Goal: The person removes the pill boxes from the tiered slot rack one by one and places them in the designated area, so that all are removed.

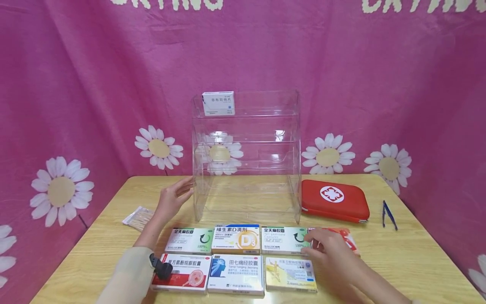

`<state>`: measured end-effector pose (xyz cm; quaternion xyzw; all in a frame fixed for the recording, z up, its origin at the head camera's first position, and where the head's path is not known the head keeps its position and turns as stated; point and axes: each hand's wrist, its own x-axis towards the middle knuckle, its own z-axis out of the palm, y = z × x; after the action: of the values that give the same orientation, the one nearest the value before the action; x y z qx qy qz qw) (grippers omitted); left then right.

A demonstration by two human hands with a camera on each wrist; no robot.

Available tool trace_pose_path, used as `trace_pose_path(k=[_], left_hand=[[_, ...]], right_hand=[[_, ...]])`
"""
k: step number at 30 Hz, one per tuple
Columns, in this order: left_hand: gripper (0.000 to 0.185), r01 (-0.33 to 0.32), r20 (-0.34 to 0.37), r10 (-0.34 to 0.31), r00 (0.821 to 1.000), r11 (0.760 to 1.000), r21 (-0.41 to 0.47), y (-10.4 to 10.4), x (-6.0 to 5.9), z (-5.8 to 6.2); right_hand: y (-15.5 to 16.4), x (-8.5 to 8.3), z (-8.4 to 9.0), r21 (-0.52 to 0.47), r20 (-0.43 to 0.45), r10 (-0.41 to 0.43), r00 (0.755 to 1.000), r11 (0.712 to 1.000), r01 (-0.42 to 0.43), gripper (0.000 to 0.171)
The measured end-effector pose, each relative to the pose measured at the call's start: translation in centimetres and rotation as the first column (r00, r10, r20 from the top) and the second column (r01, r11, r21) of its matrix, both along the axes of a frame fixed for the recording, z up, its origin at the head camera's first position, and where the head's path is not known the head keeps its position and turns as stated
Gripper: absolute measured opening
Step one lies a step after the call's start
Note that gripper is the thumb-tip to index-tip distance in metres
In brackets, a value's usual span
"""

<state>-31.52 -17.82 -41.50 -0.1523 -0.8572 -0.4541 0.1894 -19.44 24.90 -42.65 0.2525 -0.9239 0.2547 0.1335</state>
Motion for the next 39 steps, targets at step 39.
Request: trace_pose_path(k=[39], left_hand=[[0.046, 0.019, -0.009, -0.019, 1.000, 0.999, 0.026, -0.3, 0.0, -0.4]], right_hand=[[-11.8, -20.4, 15.6, -0.245, -0.438, -0.024, 0.899, 0.965, -0.093, 0.048]])
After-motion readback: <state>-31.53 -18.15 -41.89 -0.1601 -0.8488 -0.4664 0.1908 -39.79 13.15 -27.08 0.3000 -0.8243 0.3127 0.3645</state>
